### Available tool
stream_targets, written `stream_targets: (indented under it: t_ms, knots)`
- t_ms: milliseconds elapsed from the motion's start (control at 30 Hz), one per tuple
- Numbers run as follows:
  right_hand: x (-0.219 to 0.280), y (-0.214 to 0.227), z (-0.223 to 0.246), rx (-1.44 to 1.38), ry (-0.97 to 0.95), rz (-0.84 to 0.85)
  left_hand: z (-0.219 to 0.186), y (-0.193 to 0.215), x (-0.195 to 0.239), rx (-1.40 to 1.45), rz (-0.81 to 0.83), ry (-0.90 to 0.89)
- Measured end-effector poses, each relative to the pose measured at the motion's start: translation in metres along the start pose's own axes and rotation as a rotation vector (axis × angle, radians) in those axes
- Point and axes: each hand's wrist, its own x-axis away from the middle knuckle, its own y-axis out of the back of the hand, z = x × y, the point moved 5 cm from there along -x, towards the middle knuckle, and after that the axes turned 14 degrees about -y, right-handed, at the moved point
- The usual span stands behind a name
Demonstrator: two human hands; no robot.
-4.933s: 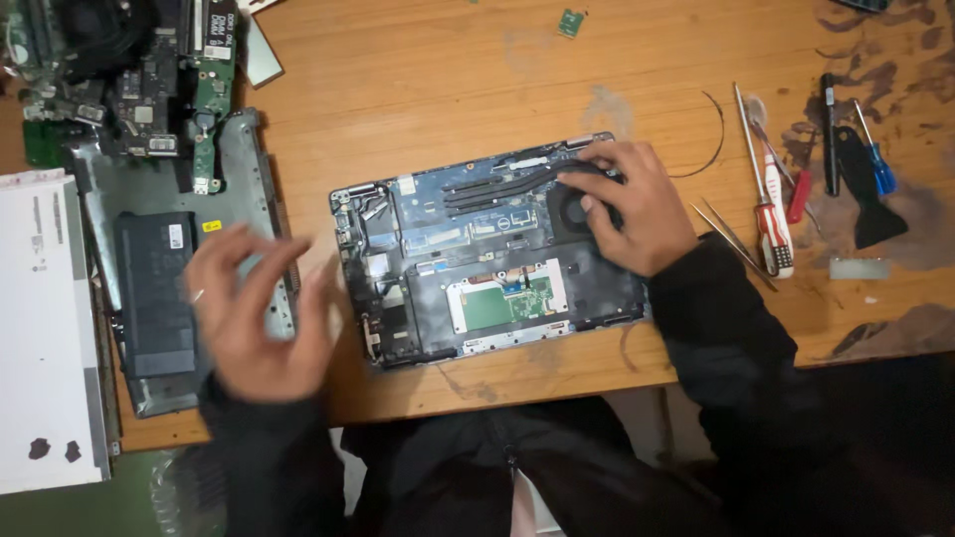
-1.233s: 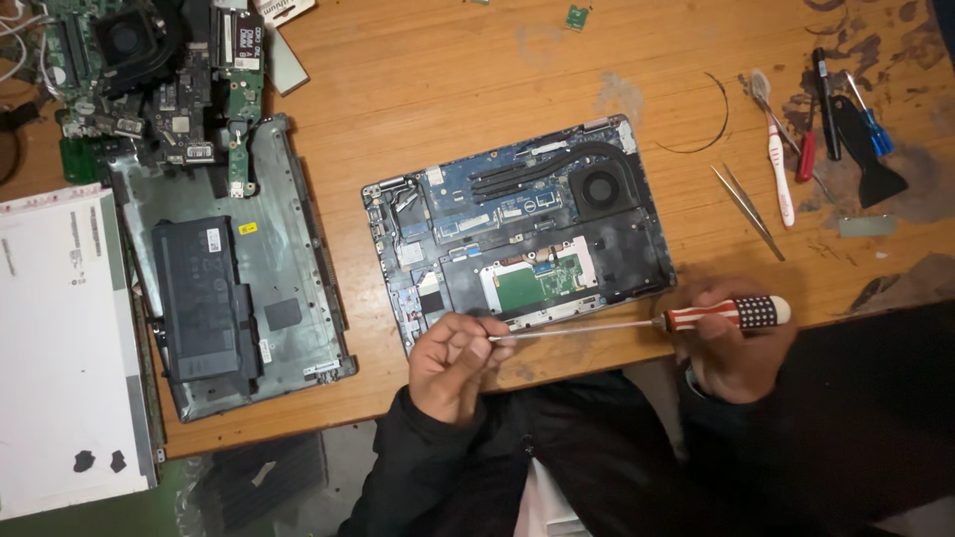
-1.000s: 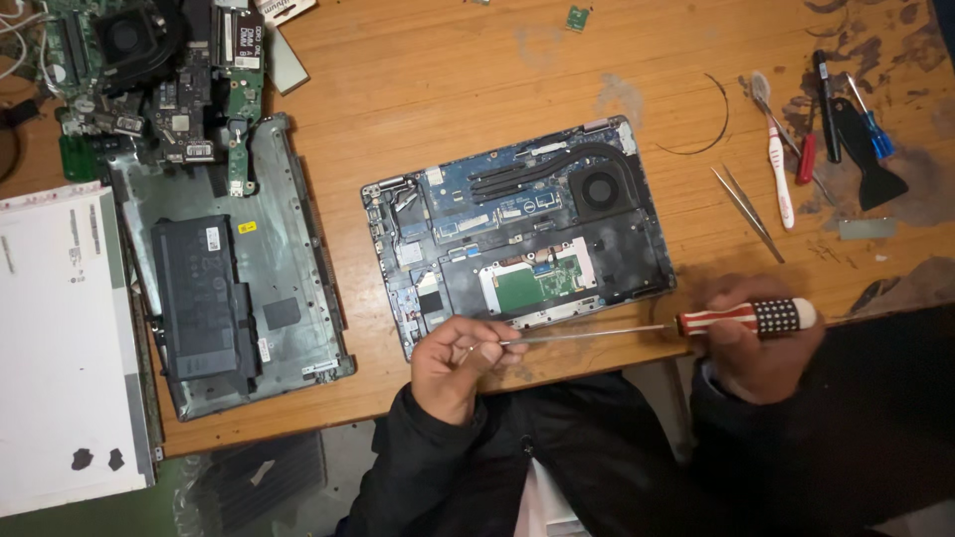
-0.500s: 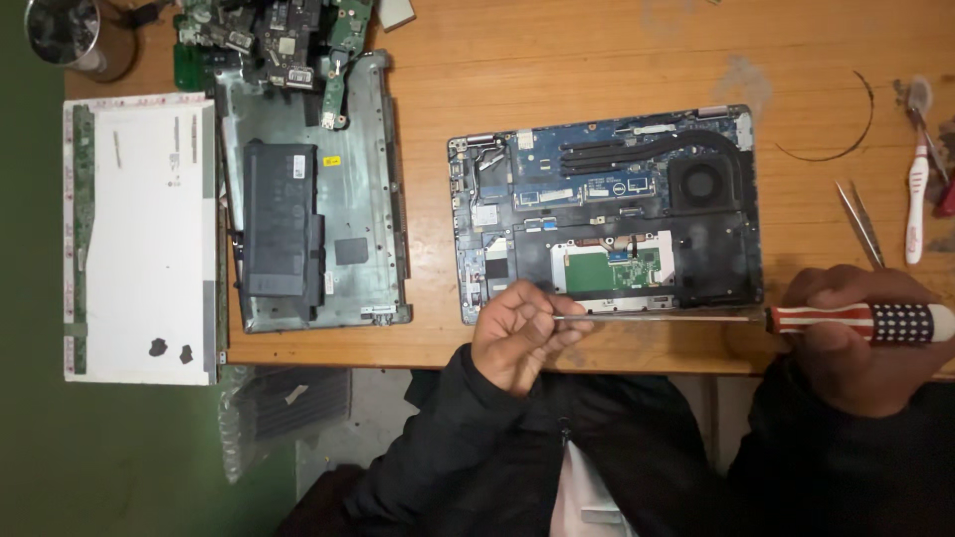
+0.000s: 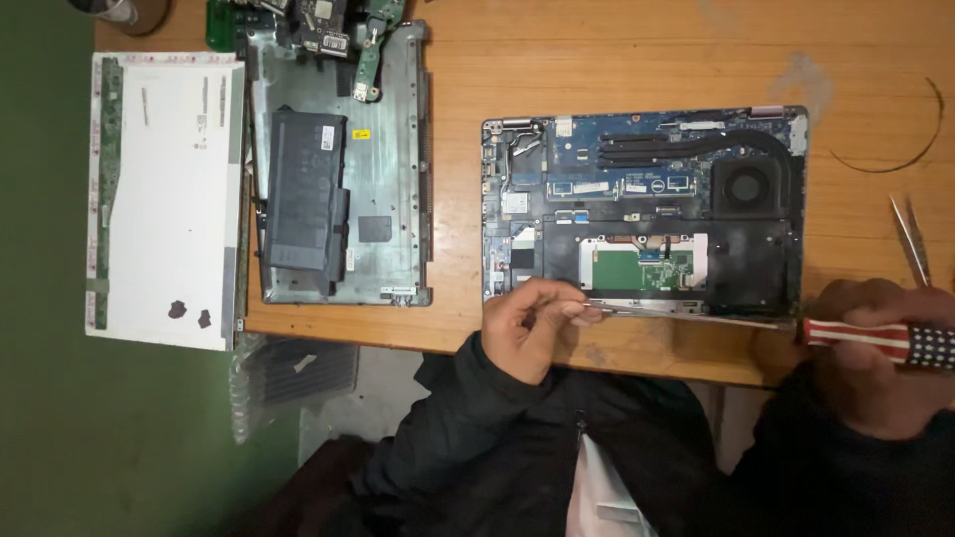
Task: The person uses a screwdriver to remove screws from a disassembled laptop chassis, then places a cooling fan assembly onto the motherboard and secures it with screws. The work is performed on a wooden table with various tools and parts visible.
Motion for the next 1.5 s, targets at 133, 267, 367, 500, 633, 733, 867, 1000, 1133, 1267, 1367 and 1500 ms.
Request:
stream_targets:
  t_ms: [133, 267, 367, 500, 633, 733, 867, 1000, 1133, 1267, 1367, 1500]
  knots:
    - [-0.009, -0.018, -0.002, -0.119, 0.121, 0.097, -0.028, -0.01, -0.01, -0.323, 0.094, -0.184]
    - [-0.008, -0.05, -0.018, -0.214, 0.08, 0.086, -0.036, -0.022, -0.017, -0.452, 0.127, -0.228]
    - [0.004, -0.072, -0.027, -0.26, -0.004, 0.102, -0.034, -0.027, -0.02, -0.446, 0.132, -0.232]
    - [0.013, -0.073, -0.028, -0.116, -0.09, 0.042, -0.039, -0.027, -0.029, -0.571, 0.191, -0.42]
    - [0.009, -0.067, -0.035, -0.051, -0.138, 0.08, -0.036, -0.046, -0.039, -0.703, 0.37, -0.484]
    - [0.002, -0.055, -0.037, -0.042, -0.024, 0.026, -0.048, -0.045, -0.051, -0.675, 0.295, -0.611]
    - [-0.013, -0.026, -0.026, 0.154, 0.141, -0.254, -0.058, -0.03, -0.062, -0.729, 0.188, -0.539]
    - [-0.048, -0.02, -0.01, 0.639, 0.398, -0.29, -0.054, -0.027, -0.066, -0.728, 0.211, -0.455]
    - [-0.066, -0.022, -0.015, 0.823, 0.165, -0.231, -0.051, -0.024, -0.068, -0.811, 0.154, -0.508]
    - [-0.073, -0.035, -0.01, 0.8, 0.175, -0.179, -0.051, -0.014, -0.069, -0.844, 0.083, -0.462]
    - [-0.078, -0.04, -0.003, 0.832, 0.166, -0.157, -0.054, -0.013, -0.074, -0.875, 0.088, -0.462]
    - [-0.081, -0.044, 0.006, 0.844, 0.227, -0.078, -0.059, -0.018, -0.08, -0.86, 0.102, -0.472]
